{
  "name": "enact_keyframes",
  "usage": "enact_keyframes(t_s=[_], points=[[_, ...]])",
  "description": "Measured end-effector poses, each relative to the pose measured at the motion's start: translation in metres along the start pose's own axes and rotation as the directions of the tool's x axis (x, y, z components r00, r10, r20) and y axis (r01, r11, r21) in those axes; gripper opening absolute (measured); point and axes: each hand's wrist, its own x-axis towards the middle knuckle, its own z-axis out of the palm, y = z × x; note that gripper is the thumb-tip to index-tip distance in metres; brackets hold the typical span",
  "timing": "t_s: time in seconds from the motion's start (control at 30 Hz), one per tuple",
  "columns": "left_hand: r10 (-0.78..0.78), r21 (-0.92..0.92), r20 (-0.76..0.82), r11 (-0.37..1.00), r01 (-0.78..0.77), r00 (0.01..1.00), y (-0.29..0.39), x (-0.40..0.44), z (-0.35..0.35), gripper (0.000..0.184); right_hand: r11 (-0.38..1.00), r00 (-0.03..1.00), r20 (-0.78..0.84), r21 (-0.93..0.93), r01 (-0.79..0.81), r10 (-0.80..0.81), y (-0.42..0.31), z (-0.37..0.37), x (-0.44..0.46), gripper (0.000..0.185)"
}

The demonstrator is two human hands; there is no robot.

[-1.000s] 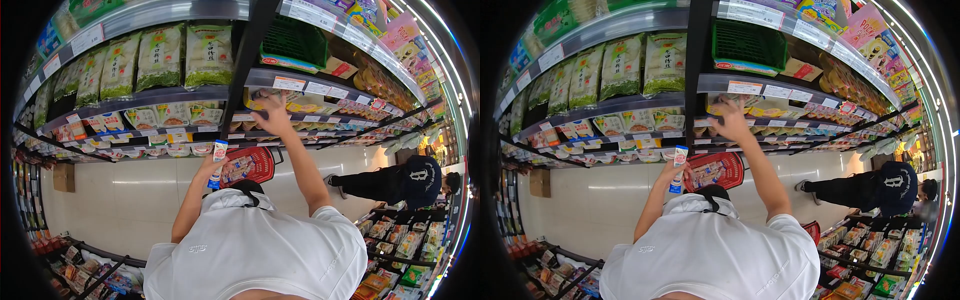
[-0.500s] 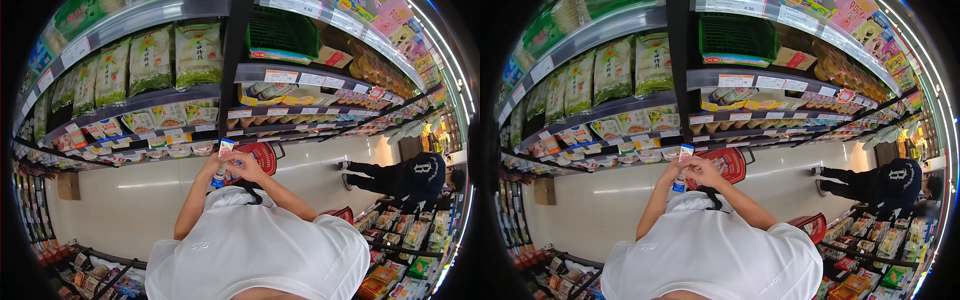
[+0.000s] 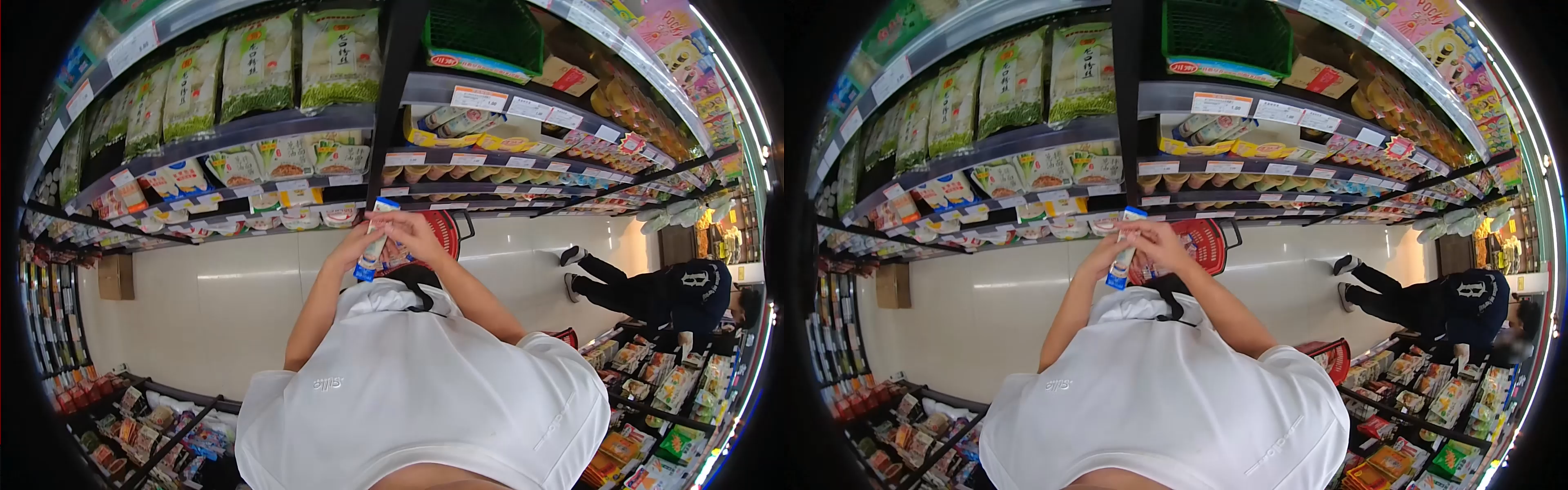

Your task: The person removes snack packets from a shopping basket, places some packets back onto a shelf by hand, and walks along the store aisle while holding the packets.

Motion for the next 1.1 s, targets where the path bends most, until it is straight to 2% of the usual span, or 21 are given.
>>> enact_keyframes(t_s=[0.03,0.07,0.1,0.17,0.27,0.33,0.37,0.5,0.57,0.7,0.77,0.8,0.83,0.9,0.93,1.0,1.1], points=[[-0.005,-0.006,-0.009,1.0,0.005,1.0,0.002,-0.001,-0.001,0.028,0.999,0.999,-0.029,-0.032,0.012,-0.013,-0.005,0.0,0.001,0.031],[-0.048,-0.016,0.008,0.999,0.048,0.999,0.004,-0.002,-0.003,0.028,1.0,0.997,-0.074,0.018,-0.011,0.013,-0.011,0.0,0.0,0.032],[-0.091,-0.025,0.028,0.996,0.091,0.995,0.005,-0.003,-0.003,0.028,0.998,0.996,-0.082,0.033,0.044,-0.041,-0.015,-0.003,0.001,0.035],[-0.077,-0.052,0.078,0.995,0.082,0.994,-0.002,-0.002,-0.011,0.029,0.973,0.965,-0.132,-0.068,0.219,-0.227,-0.011,-0.013,0.006,0.031],[-0.107,-0.001,0.079,0.994,0.107,0.991,-0.001,-0.005,-0.01,0.03,0.978,0.967,-0.142,-0.048,0.205,-0.21,-0.018,-0.025,0.007,0.034],[-0.037,0.108,0.122,0.994,0.023,0.992,-0.002,-0.004,-0.008,0.034,0.974,0.965,-0.141,-0.096,0.208,-0.22,-0.016,-0.026,0.007,0.04],[-0.036,0.106,0.121,0.994,0.023,0.992,-0.003,-0.003,-0.008,0.034,0.966,0.962,-0.142,-0.145,0.214,-0.235,-0.015,-0.026,0.007,0.047],[-0.016,0.095,0.096,0.995,0.007,0.995,-0.005,-0.004,-0.009,0.034,0.97,0.963,-0.139,-0.112,0.215,-0.229,-0.018,-0.022,0.005,0.05],[-0.021,0.094,0.076,0.995,0.014,0.997,-0.004,-0.006,-0.009,0.035,0.983,0.984,-0.013,-0.029,0.179,-0.18,-0.014,-0.023,0.004,0.044],[-0.037,0.058,0.064,0.998,0.033,0.997,-0.003,-0.008,-0.009,0.037,0.998,0.993,0.103,0.005,0.065,-0.065,-0.005,-0.016,-0.001,0.038],[-0.052,0.052,0.059,0.997,0.049,0.997,-0.006,-0.008,-0.012,0.038,0.983,0.994,0.109,-0.184,0.002,0.018,-0.007,-0.015,-0.001,0.036],[-0.06,0.04,0.071,0.998,0.057,0.996,-0.008,-0.009,-0.012,0.038,0.972,0.992,0.088,-0.213,0.102,-0.085,-0.004,-0.013,0.0,0.035],[-0.068,0.03,0.083,0.997,0.066,0.994,-0.01,-0.01,-0.012,0.038,0.971,0.992,0.09,-0.214,0.106,-0.088,-0.003,-0.013,0.001,0.035],[-0.059,0.072,0.064,0.996,0.054,0.996,-0.008,-0.014,-0.01,0.037,0.88,0.965,0.088,-0.395,0.263,-0.249,-0.003,-0.013,0.003,0.034],[-0.05,0.112,0.046,0.993,0.045,0.998,-0.005,-0.015,-0.008,0.035,0.878,0.963,0.09,-0.397,0.267,-0.252,-0.004,-0.013,0.003,0.034],[-0.017,0.11,0.047,0.994,0.012,0.999,-0.005,-0.014,-0.008,0.033,0.894,0.99,0.07,-0.426,0.14,-0.122,-0.007,-0.013,0.002,0.034],[0.003,0.107,0.02,0.994,-0.005,1.0,-0.004,-0.016,-0.007,0.028,0.898,0.982,0.112,-0.401,0.184,-0.151,-0.006,-0.01,0.005,0.034]])
